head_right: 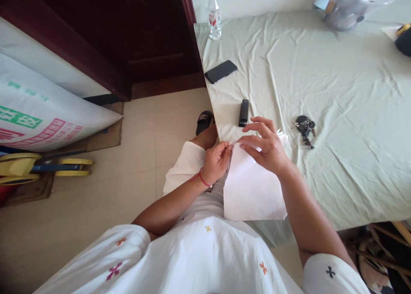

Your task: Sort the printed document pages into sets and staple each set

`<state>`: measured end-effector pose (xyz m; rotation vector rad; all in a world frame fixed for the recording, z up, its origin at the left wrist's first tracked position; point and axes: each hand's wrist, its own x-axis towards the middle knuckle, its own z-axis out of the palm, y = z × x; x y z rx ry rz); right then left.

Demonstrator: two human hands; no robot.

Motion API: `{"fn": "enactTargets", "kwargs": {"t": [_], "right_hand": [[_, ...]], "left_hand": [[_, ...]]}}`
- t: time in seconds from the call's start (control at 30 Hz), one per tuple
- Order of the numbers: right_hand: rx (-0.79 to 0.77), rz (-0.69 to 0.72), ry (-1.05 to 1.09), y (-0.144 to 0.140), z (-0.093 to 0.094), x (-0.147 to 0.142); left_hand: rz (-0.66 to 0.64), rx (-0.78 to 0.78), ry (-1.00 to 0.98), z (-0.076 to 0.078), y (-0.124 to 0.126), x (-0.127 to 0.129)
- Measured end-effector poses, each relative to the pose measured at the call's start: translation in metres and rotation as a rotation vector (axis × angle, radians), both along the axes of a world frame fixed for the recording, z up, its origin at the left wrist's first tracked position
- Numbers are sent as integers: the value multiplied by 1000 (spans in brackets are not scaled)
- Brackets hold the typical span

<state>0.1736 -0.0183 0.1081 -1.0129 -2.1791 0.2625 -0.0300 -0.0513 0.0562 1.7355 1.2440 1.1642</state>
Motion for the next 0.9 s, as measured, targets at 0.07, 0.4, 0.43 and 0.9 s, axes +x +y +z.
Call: {"fn": "enactTargets", "kwargs": {"t": [0.07, 0.4, 0.43, 0.9], "right_hand": [[7, 5, 4, 1, 1, 0], [-9, -27, -12, 1, 0, 4], [-17, -42, -22, 1, 0, 5], [-98, 34, -164, 15, 24, 13]], "left_hand": [[1, 15, 19, 1, 0, -1], [7, -17, 13, 3, 1, -1], [7, -18, 12, 2, 1, 0], [-10, -11, -3, 6, 4, 2]]}}
